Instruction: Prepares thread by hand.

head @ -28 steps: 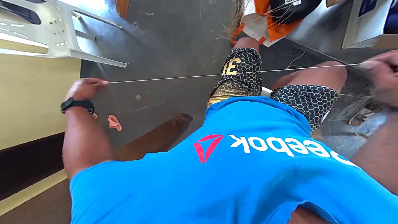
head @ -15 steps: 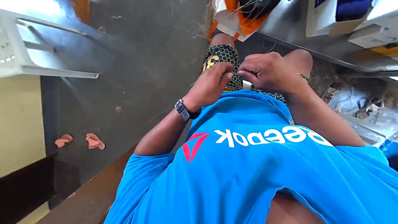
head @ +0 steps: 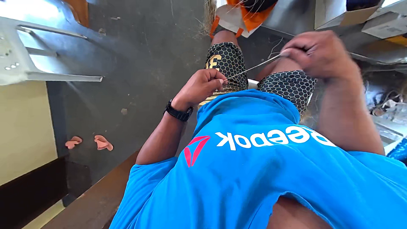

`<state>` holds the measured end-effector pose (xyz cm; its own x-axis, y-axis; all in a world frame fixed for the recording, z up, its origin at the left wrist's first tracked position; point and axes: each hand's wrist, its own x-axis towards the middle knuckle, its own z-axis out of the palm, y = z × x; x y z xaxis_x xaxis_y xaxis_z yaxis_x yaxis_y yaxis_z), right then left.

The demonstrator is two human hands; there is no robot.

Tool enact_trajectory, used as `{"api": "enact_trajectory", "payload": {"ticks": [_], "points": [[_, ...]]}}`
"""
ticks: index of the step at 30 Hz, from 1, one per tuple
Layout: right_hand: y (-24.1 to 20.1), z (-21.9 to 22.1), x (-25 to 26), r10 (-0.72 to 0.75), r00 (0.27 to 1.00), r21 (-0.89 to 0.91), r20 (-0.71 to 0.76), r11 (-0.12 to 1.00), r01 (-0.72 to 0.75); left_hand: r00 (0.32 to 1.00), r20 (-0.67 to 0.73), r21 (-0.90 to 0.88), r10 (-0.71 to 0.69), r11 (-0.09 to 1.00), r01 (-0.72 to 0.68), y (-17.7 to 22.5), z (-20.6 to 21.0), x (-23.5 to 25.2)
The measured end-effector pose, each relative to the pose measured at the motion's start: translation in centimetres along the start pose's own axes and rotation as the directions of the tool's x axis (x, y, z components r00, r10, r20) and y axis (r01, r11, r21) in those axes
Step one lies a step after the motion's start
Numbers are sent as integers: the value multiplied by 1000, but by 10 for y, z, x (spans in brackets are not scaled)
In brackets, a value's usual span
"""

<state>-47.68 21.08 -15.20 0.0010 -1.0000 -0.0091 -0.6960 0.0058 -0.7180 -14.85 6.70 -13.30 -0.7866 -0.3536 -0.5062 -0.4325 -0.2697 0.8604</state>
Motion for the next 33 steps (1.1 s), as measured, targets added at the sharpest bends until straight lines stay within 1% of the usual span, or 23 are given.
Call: {"api": "enact_trajectory", "payload": {"ticks": [1,2,3,4,6,9,14,19,21,24,26,28,29,30,32,33], "points": [[7,-13,-4,63,997,-41,-39,997,-65,1000,25,-145,-17,989,21,-2,-1,-2],[12,-23,-8,109,991,-67,-80,991,-115,998,56,-251,-29,967,42,-2,-1,-3],[16,-30,-12,138,984,-75,-115,986,-147,996,85,-319,-35,946,60,-2,-1,-4],[17,-34,-14,147,979,-72,-141,985,-158,993,109,-358,-33,931,70,-2,-1,-5],[16,-36,-17,126,977,-57,-172,989,-138,991,136,-375,-16,925,67,-1,-1,-4],[17,-34,-18,111,974,-37,-199,992,-121,992,122,-312,-20,948,58,2,2,-1],[25,-29,-22,108,962,-13,-249,993,-115,998,57,-190,-24,981,34,4,6,-3],[28,-32,-24,96,967,-4,-236,995,-100,996,-85,24,14,1000,-12,3,8,-2],[30,-34,-24,108,965,4,-238,994,-110,990,-136,67,43,997,-34,2,7,-2],[30,-35,-26,172,939,-83,-296,975,-205,982,-178,89,68,995,-53,2,6,-3],[24,-34,-26,161,923,-167,-350,958,-231,978,-196,105,68,993,-48,4,5,-4],[8,-29,-23,66,905,-220,-421,960,-172,976,-208,122,67,992,-42,4,6,-4],[-2,-24,-20,6,900,-232,-435,965,-118,976,-208,128,67,991,-41,4,6,-4],[-14,-18,-16,-50,907,-232,-418,971,-54,977,-204,132,67,990,-40,4,7,-3],[-38,6,-4,-153,942,-174,-299,979,104,978,-195,147,72,988,-43,5,9,0],[-48,24,2,-204,955,-107,-216,977,184,979,-188,160,74,986,-44,6,11,0]]}}
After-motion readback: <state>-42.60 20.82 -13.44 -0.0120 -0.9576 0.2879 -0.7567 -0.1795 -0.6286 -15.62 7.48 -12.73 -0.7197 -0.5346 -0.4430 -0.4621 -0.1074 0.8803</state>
